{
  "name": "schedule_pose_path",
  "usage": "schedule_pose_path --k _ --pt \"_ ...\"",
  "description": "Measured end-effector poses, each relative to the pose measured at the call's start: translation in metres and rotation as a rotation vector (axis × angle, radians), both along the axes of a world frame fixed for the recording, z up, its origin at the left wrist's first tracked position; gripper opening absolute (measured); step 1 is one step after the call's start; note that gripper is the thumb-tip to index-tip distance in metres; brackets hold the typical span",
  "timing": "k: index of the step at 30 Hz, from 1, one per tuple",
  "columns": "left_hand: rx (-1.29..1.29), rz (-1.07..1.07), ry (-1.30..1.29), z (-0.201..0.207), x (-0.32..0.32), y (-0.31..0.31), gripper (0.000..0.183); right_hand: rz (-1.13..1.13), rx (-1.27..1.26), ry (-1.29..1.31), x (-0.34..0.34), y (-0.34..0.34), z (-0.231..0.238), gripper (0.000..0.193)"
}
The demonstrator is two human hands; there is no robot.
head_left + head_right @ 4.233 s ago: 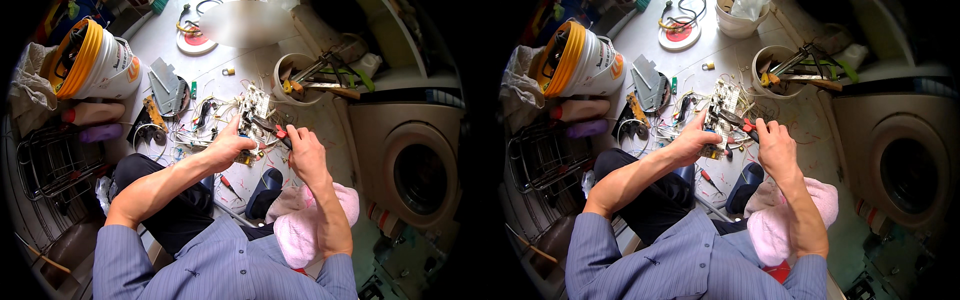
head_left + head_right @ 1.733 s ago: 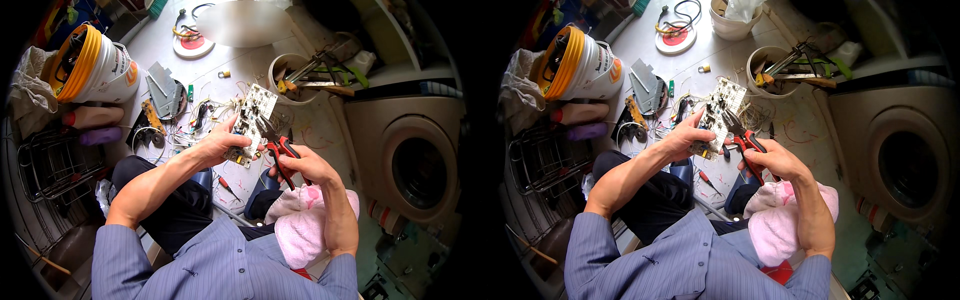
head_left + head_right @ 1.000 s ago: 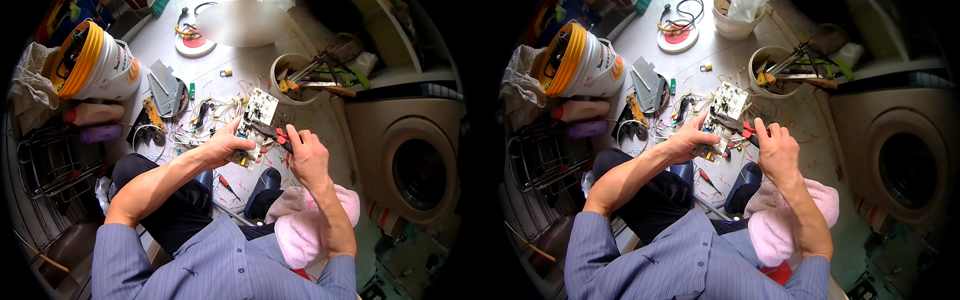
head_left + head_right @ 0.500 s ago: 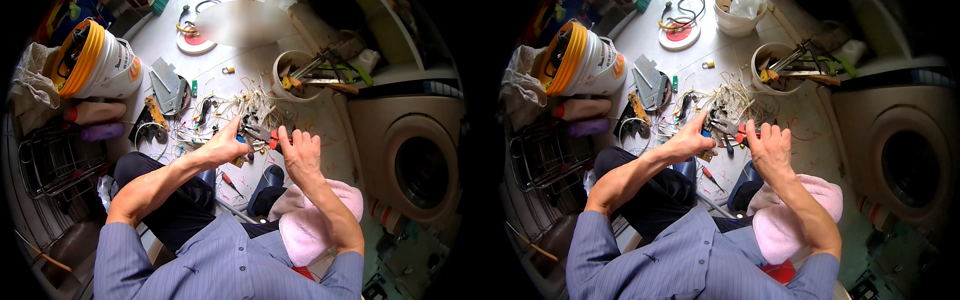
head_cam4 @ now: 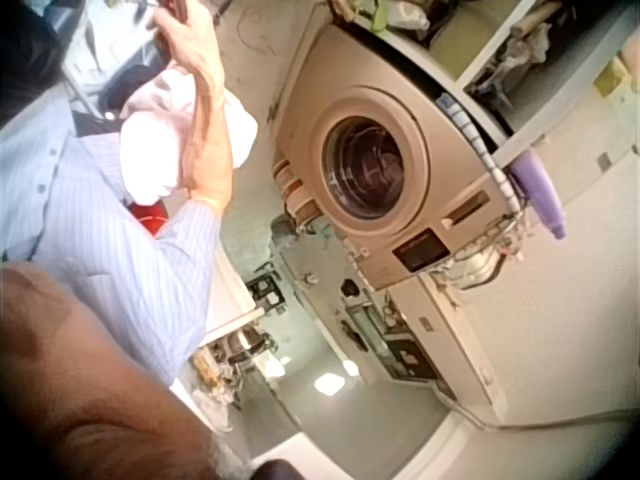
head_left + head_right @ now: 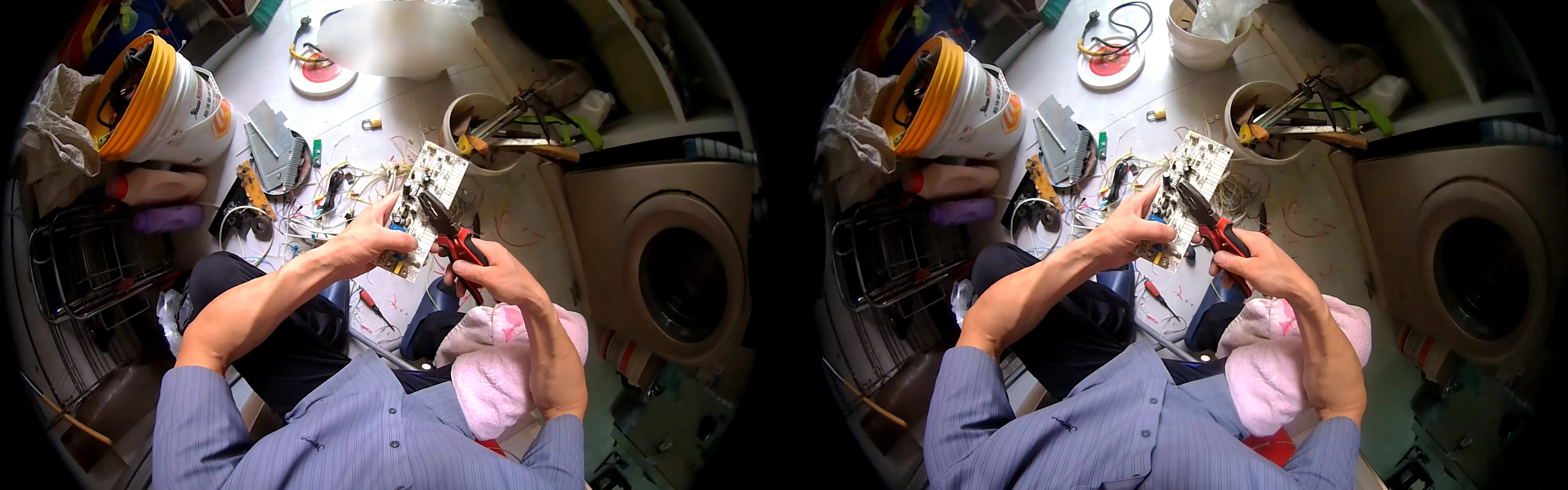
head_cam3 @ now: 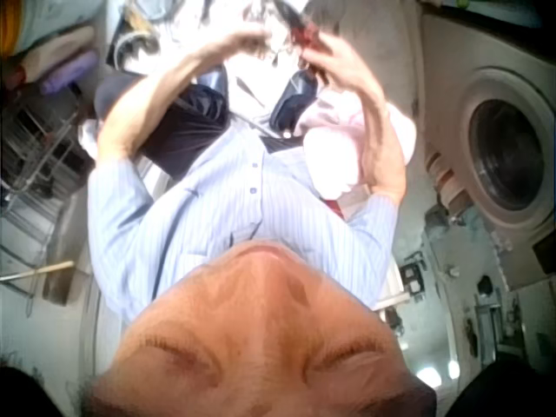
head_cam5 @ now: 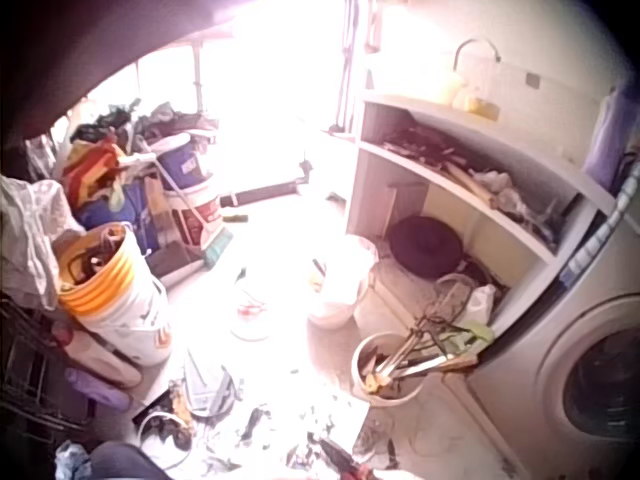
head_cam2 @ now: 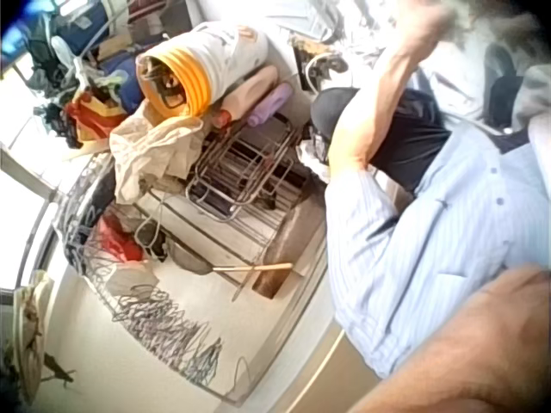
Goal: The person uses pliers to cut and pull wires on an electronic circuit board. They handle the board by hand and manipulate the attached wiring.
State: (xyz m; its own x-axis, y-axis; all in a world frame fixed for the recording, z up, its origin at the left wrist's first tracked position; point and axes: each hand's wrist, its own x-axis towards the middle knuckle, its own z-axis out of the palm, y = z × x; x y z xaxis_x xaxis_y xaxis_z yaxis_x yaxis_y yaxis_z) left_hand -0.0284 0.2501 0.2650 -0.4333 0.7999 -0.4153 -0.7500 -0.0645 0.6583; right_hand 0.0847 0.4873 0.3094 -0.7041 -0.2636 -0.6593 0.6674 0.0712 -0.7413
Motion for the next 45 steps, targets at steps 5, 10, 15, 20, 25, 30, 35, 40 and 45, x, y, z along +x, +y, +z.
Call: schedule_pose_path --k 5,10,15,20,25,30,35,40,45 --pt "0.046 -0.016 -0.079 0.0 0.0 0.001 0.072 0.002 -0.114 -0.05 0.003 0.01 0.002 0.037" --pt "0.057 -0.015 -0.08 0.001 0.001 0.003 0.072 0.013 -0.176 -0.057 0.003 0.016 0.002 0.038" --pt "0.046 -0.02 -0.085 0.002 0.002 0.004 0.074 0.038 -0.217 -0.061 0.0 0.019 0.009 0.038" --pt "0.026 -0.041 -0.007 0.002 0.004 0.004 0.077 0.088 -0.259 -0.073 0.001 0.027 0.006 0.034" --pt "-0.121 -0.124 0.318 -0.002 0.005 0.002 0.076 0.047 -0.261 -0.132 0.003 0.022 0.002 0.028" --pt "-0.303 -0.241 0.598 0.018 -0.003 -0.004 0.07 -0.015 -0.376 -0.25 0.009 0.019 -0.01 0.027" --pt "-0.252 -0.194 0.63 0.02 -0.006 -0.007 0.062 -0.062 -0.407 -0.244 0.015 0.003 -0.021 0.038" --pt "-0.263 -0.249 0.475 0.024 -0.014 -0.01 0.057 -0.07 -0.217 -0.145 0.021 -0.013 -0.025 0.045" --pt "-0.232 -0.142 0.32 0.015 -0.007 -0.01 0.058 0.14 0.518 0.346 0.019 -0.023 -0.023 0.03"
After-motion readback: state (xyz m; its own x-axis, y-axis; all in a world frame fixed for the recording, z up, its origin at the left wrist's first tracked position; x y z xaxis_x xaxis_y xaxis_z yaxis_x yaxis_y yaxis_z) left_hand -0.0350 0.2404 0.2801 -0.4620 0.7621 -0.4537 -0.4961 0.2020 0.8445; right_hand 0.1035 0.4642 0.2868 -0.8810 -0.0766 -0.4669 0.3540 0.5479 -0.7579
